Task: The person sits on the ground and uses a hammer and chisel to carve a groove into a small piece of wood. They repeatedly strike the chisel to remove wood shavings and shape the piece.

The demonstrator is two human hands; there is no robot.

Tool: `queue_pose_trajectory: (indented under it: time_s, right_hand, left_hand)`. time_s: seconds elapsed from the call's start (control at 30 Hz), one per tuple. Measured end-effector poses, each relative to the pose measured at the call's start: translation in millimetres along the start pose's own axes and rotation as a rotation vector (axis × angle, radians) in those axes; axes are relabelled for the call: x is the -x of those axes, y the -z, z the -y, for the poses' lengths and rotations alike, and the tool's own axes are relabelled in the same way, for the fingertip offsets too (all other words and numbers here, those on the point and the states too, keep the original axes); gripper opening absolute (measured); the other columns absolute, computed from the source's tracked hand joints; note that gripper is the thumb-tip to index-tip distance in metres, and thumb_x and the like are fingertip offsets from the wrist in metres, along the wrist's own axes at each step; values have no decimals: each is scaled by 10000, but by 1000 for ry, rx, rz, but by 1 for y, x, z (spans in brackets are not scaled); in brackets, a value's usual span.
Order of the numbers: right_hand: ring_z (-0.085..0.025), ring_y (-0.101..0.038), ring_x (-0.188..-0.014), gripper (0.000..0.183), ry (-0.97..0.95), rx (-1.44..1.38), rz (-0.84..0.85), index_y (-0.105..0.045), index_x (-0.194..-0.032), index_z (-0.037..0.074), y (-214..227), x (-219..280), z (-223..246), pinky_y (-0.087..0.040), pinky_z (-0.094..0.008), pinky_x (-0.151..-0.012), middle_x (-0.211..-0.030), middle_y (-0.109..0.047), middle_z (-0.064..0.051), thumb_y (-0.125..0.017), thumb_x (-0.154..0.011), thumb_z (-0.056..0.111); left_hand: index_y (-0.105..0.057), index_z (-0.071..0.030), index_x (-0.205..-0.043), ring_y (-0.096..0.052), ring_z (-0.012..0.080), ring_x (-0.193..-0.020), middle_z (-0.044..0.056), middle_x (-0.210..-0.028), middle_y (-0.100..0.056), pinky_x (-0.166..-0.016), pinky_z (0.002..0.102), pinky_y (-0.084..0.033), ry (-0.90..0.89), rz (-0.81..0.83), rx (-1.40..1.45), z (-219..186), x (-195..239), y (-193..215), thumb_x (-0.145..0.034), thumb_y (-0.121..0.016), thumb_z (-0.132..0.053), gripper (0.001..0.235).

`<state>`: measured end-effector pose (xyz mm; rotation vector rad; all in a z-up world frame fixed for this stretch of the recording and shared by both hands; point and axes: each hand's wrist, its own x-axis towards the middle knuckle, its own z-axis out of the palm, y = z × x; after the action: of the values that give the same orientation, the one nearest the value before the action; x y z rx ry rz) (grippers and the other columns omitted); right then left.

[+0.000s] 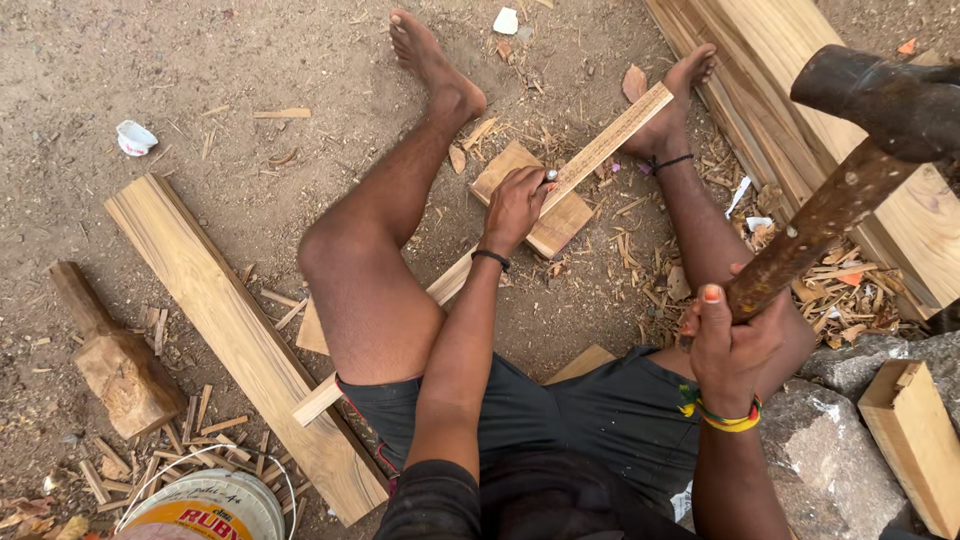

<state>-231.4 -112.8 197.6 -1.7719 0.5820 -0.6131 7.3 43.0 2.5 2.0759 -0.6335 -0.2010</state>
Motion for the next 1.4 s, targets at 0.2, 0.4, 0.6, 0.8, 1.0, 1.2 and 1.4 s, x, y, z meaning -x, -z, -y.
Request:
queue_pose_trajectory:
  time_s: [0.2,0.4,0.6,0.8,1.0,1.2,1.4]
  right_hand:
    - [-287,-681,-610,297,83,525,191,-527,-1130,-38,-15,11,-26,-533,-401,-508,-734,-664,-172,-690,-1024,187]
    - [-392,-657,-559,305,-59,784,450,-546,-1021,-21,-29,10,-56,-491,-494,-517,-617,-616,-206,-715,-971,228]
    - [-172,-599,-512,253,-135,496,205,-552,-1025,-1,-18,16,-15,-458,-371,-459,-618,-592,-100,-689,-1012,211]
    - [-84,-535,-530,283,11,-51,38,-463,-1249,-16,-1,-2,24,-462,-236,-459,-733,-543,-11,-615,-1115,182]
    - [-94,-592,-543,252,180,35,12,-503,-1172,29,-3,-5,30,-505,-260,-502,-709,-588,-40,-661,-1127,220]
    - [-419,-689,-648,364,87,894,373,-550,-1030,-30,-26,2,-39,-527,-487,-511,-737,-658,-232,-725,-995,287]
    - [-336,-620,-507,312,-118,713,431,-556,-1002,-5,-30,14,-46,-454,-445,-507,-600,-597,-195,-716,-991,263]
  left_hand:
    - [-716,-60,-1173,-681,282,-1070,90,-1153,-735,-952,410,-547,-22,-37,20,-6,4,1,-947,-708,-129,237]
    - [-741,-59,-1168,-699,277,-1088,97,-1190,-753,-973,397,-558,-87,-77,56,-7,2,1,-927,-688,-78,247]
    - [-752,-86,-1169,-715,244,-1072,95,-1175,-753,-965,368,-573,-9,-70,58,10,6,-15,-928,-716,-121,245]
    - [-741,-72,-1179,-711,244,-1058,94,-1173,-753,-955,369,-575,14,-22,85,5,2,-8,-940,-705,-146,252]
    - [-734,-64,-1169,-701,252,-1097,80,-1178,-756,-979,385,-559,1,8,49,7,2,-7,-960,-689,-176,241]
    - [-731,-86,-1185,-706,240,-1077,69,-1185,-748,-980,396,-558,-4,21,16,18,-1,-20,-953,-684,-155,246]
    - [-739,-84,-1181,-702,263,-1059,74,-1149,-754,-973,400,-565,8,43,20,3,9,-5,-941,-711,-118,244]
